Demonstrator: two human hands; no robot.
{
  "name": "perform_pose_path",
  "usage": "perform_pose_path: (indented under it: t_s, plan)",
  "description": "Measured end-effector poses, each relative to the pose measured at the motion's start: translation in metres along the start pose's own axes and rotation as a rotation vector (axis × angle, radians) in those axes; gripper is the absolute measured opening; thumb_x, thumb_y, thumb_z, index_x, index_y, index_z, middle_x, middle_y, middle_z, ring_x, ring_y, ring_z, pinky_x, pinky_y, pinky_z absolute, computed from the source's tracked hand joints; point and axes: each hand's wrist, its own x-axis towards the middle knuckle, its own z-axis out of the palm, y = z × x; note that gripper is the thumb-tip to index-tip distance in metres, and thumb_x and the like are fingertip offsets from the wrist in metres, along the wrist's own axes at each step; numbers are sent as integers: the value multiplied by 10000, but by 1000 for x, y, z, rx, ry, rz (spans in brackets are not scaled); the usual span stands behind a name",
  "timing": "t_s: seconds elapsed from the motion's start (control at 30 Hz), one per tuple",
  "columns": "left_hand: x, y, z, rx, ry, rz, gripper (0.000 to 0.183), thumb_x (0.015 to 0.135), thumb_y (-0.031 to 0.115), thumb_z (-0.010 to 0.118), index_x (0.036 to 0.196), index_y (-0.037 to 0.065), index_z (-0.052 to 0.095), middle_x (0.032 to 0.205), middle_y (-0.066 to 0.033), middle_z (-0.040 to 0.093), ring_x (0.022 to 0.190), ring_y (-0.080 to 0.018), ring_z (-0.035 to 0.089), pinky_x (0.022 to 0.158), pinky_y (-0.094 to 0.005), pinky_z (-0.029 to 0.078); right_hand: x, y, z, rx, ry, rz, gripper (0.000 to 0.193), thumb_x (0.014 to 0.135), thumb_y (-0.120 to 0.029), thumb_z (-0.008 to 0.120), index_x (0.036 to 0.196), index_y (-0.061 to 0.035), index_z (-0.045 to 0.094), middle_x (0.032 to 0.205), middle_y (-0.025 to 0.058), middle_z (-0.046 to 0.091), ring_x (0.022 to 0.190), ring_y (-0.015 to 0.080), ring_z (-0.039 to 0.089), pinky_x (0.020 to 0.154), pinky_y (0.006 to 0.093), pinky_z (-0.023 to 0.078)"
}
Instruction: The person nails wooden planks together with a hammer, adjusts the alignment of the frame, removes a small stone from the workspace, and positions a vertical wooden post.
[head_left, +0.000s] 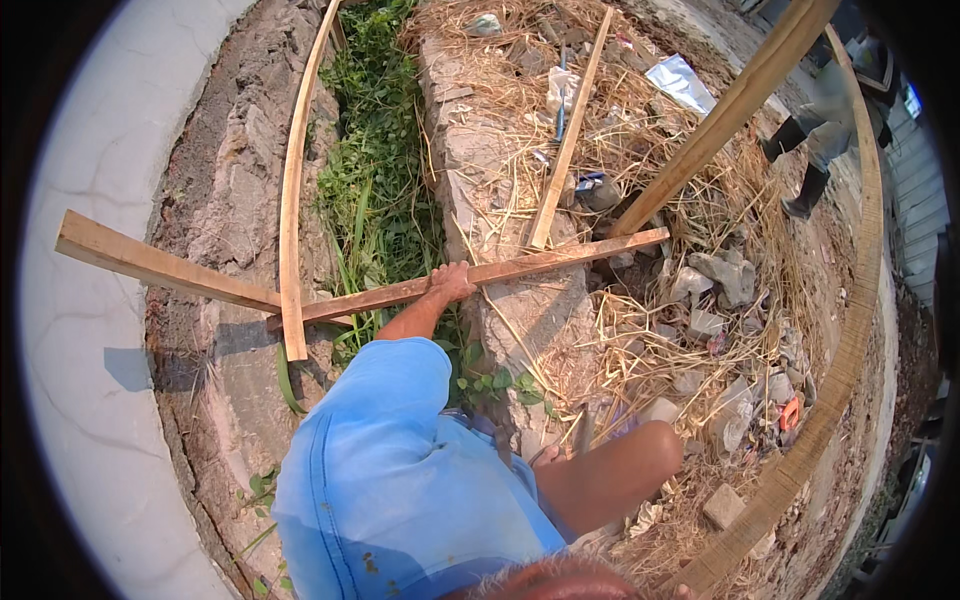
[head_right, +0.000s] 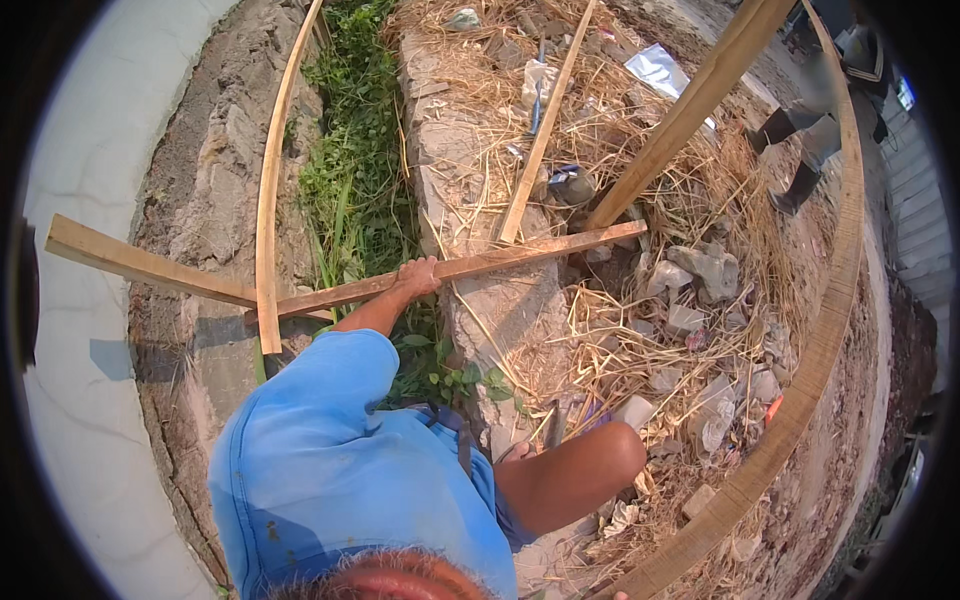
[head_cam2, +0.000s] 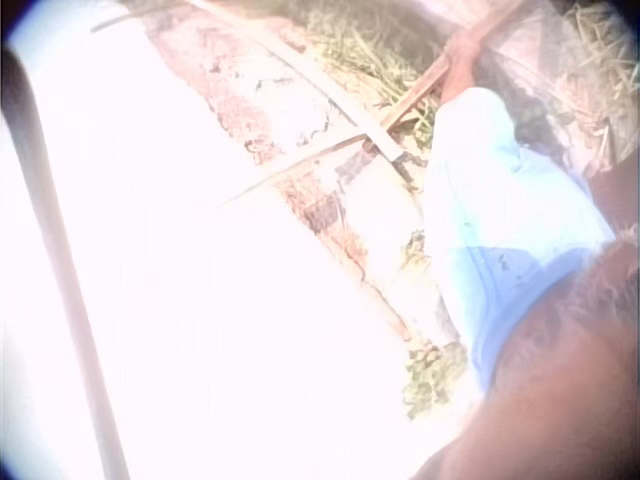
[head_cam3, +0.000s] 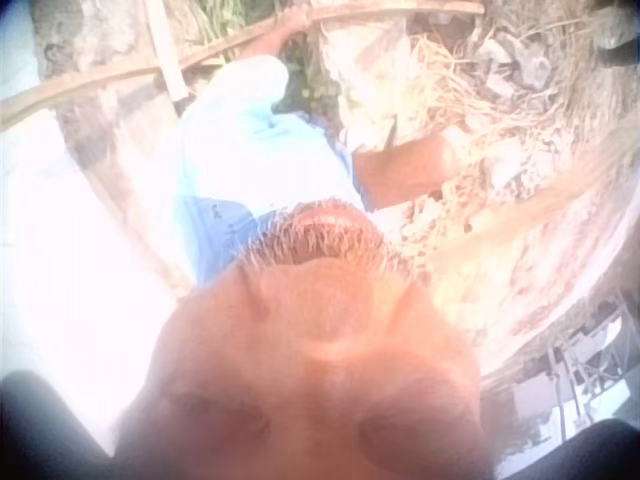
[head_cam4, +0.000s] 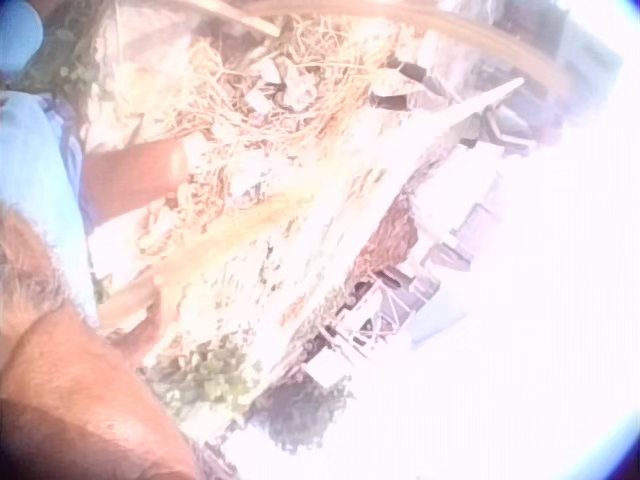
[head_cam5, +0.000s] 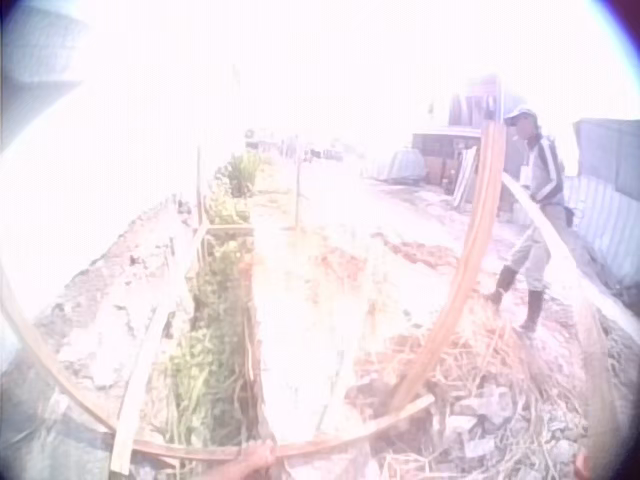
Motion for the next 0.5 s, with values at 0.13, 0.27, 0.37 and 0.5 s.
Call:
perform_pose_path:
  t_s: [0.13,0.27,0.37,0.5]
  plan:
    - [-10,33,-3,53,115,61,690,872,502,661,1408,98,500,1402,-182,518,1335,-373,471,1090,-583,355,-33,-36,-18,-39,56,-55,346,867,-234,685,1078,33,623,837,141,663,725,245,635,655,393,535]
    - [-30,83,35,-587,311,574,766,903,574,639,1461,84,452,1405,-214,496,1335,-384,463,1123,-521,357,-47,-79,-26,-80,52,-158,347,875,-236,684,1080,36,623,838,148,666,732,251,636,660,398,534]
    - [-123,182,10,-789,-24,936,663,922,515,661,1383,60,520,1303,-189,571,1226,-353,563,1049,-469,452,-61,-95,-37,-79,87,-209,347,881,-238,683,1082,39,623,838,153,668,737,255,637,663,402,534]
    - [-267,273,12,-870,-303,1364,680,889,563,669,1320,45,588,1222,-166,625,1181,-348,581,1042,-493,439,-75,-114,-63,-37,134,-319,348,889,-240,681,1085,42,623,839,160,670,744,260,637,668,406,534]
